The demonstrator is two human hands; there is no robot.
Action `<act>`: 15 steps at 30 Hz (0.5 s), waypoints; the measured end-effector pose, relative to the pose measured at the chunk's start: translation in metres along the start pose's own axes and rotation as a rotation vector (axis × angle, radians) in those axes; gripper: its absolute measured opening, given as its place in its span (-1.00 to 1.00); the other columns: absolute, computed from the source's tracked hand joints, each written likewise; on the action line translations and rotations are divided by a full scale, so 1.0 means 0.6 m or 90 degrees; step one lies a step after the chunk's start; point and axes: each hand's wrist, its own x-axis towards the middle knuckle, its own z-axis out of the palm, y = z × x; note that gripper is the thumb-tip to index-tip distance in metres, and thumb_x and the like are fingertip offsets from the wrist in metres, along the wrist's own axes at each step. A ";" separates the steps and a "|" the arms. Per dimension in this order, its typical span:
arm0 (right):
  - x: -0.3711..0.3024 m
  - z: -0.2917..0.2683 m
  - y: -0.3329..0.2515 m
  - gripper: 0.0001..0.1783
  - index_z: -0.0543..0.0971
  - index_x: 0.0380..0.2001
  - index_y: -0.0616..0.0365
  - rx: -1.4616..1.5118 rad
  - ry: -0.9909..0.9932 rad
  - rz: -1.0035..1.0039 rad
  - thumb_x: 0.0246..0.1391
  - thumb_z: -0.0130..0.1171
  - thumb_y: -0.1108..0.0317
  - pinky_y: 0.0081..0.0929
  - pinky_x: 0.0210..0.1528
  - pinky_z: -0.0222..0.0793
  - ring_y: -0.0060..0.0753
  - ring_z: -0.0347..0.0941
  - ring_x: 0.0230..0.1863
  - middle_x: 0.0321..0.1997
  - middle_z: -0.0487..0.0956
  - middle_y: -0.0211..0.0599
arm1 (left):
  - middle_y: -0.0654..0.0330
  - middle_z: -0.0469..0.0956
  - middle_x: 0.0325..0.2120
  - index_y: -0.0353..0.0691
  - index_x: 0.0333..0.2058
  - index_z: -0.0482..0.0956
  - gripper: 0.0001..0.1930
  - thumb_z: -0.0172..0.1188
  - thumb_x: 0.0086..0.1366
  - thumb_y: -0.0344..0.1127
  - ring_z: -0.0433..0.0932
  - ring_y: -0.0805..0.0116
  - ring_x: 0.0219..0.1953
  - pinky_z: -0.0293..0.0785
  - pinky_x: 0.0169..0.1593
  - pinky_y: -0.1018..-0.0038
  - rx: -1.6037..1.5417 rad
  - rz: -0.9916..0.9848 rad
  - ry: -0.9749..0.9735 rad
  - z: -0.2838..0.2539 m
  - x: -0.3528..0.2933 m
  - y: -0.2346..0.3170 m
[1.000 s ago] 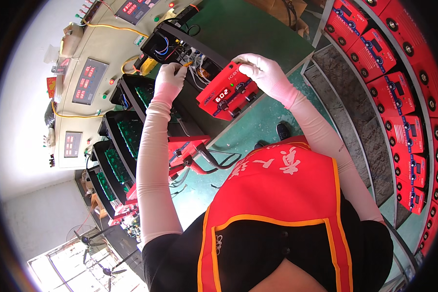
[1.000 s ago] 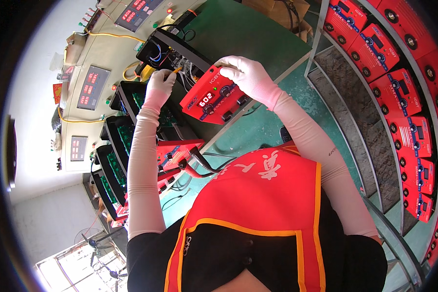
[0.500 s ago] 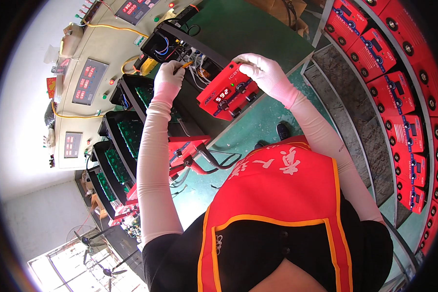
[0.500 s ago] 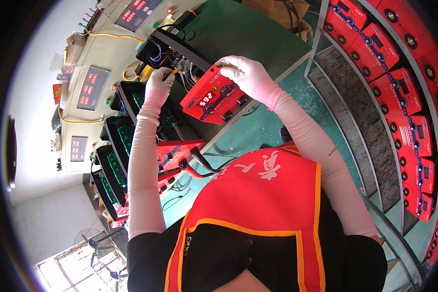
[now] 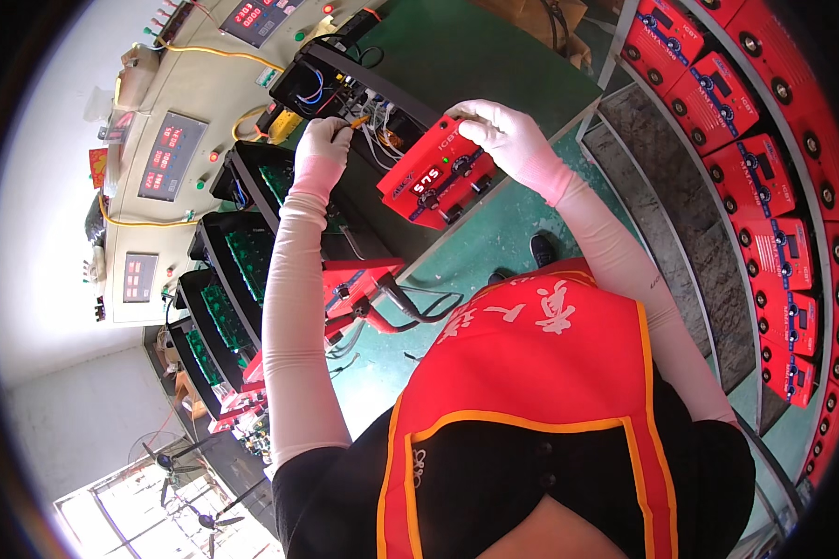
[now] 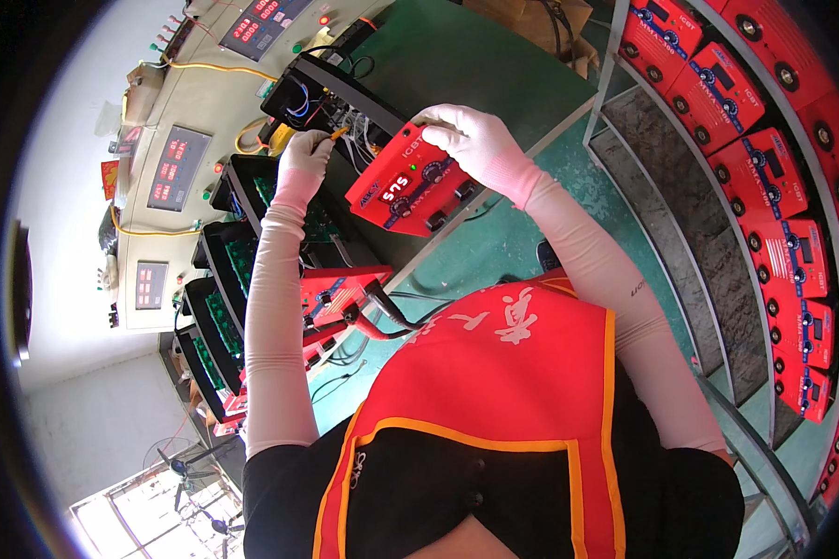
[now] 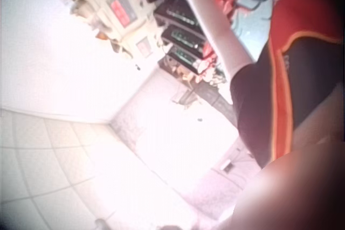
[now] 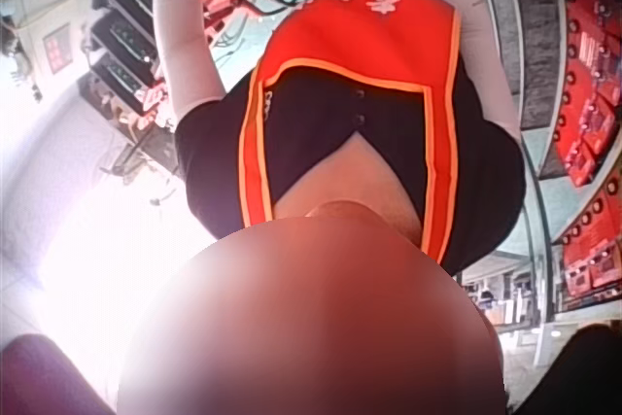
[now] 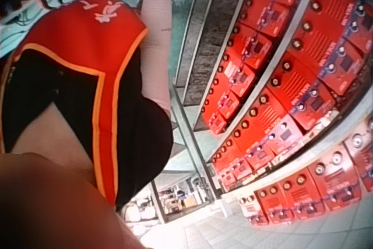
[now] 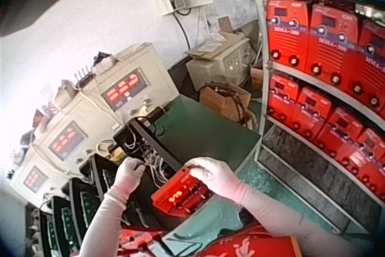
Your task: Applying hot glue to internal components and performing functional testing on electronic welding machines.
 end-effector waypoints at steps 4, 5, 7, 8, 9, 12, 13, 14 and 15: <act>-0.001 -0.003 -0.003 -0.71 0.55 -0.01 0.26 -0.014 0.002 0.006 0.28 0.08 0.35 -0.64 0.04 0.38 -0.67 0.46 -0.09 -0.12 0.61 -0.40 | 0.05 0.56 -0.36 -0.29 -0.23 0.62 -0.79 0.22 0.25 -0.28 0.56 0.20 -0.27 0.46 -0.13 0.40 -0.039 -0.044 -0.011 -0.001 0.001 0.012; -0.001 -0.003 -0.004 -0.71 0.55 -0.01 0.26 -0.019 0.003 0.010 0.28 0.08 0.35 -0.64 0.03 0.38 -0.67 0.46 -0.10 -0.12 0.61 -0.40 | 0.03 0.56 -0.35 -0.28 -0.24 0.63 -0.79 0.22 0.22 -0.29 0.57 0.14 -0.26 0.47 -0.12 0.37 -0.064 -0.050 -0.009 -0.002 0.001 0.013; -0.001 -0.002 -0.006 -0.71 0.55 -0.01 0.26 -0.024 0.003 0.014 0.28 0.08 0.35 -0.64 0.03 0.38 -0.67 0.46 -0.10 -0.12 0.62 -0.40 | 0.02 0.57 -0.33 -0.27 -0.26 0.63 -0.80 0.23 0.20 -0.29 0.58 0.09 -0.25 0.49 -0.12 0.33 -0.089 -0.057 -0.006 -0.001 0.000 0.013; -0.001 -0.001 -0.008 -0.71 0.55 -0.01 0.26 -0.026 0.001 0.017 0.28 0.08 0.34 -0.63 0.03 0.38 -0.67 0.46 -0.10 -0.12 0.62 -0.40 | 0.01 0.57 -0.32 -0.28 -0.26 0.64 -0.78 0.24 0.19 -0.27 0.58 0.07 -0.24 0.49 -0.11 0.32 -0.061 -0.063 -0.011 0.000 0.000 0.012; -0.001 0.000 -0.008 -0.71 0.55 -0.01 0.25 -0.029 0.000 0.021 0.28 0.09 0.34 -0.63 0.03 0.38 -0.66 0.47 -0.10 -0.12 0.62 -0.40 | 0.00 0.58 -0.31 -0.29 -0.26 0.64 -0.76 0.25 0.18 -0.25 0.58 0.06 -0.23 0.49 -0.10 0.32 -0.033 -0.069 -0.016 0.000 -0.001 0.011; -0.001 -0.006 -0.004 -0.70 0.55 -0.01 0.26 -0.035 0.007 0.017 0.28 0.09 0.33 -0.63 0.03 0.38 -0.66 0.47 -0.10 -0.12 0.62 -0.40 | -0.04 0.57 -0.30 -0.29 -0.27 0.65 -0.73 0.24 0.17 -0.21 0.56 0.02 -0.19 0.48 -0.06 0.29 0.026 -0.070 -0.039 0.002 0.005 0.026; -0.001 -0.005 -0.006 -0.70 0.55 -0.01 0.26 -0.034 0.005 0.016 0.28 0.09 0.33 -0.63 0.03 0.38 -0.66 0.47 -0.10 -0.12 0.62 -0.40 | -0.04 0.57 -0.30 -0.29 -0.27 0.65 -0.73 0.24 0.17 -0.21 0.56 0.02 -0.19 0.48 -0.06 0.29 0.027 -0.071 -0.038 0.002 0.004 0.020; -0.001 -0.003 -0.008 -0.71 0.55 -0.01 0.26 -0.031 0.004 0.015 0.28 0.09 0.34 -0.64 0.03 0.38 -0.67 0.46 -0.11 -0.13 0.62 -0.40 | -0.04 0.57 -0.29 -0.29 -0.26 0.65 -0.74 0.23 0.18 -0.22 0.55 0.00 -0.17 0.47 -0.05 0.29 0.020 -0.049 -0.028 0.003 0.003 0.010; -0.001 -0.002 -0.009 -0.71 0.55 -0.01 0.26 -0.028 0.004 0.014 0.28 0.09 0.34 -0.64 0.03 0.38 -0.67 0.46 -0.11 -0.13 0.62 -0.40 | -0.05 0.57 -0.28 -0.29 -0.26 0.66 -0.74 0.22 0.18 -0.22 0.54 -0.01 -0.16 0.47 -0.03 0.28 0.014 -0.026 -0.019 0.003 0.002 0.002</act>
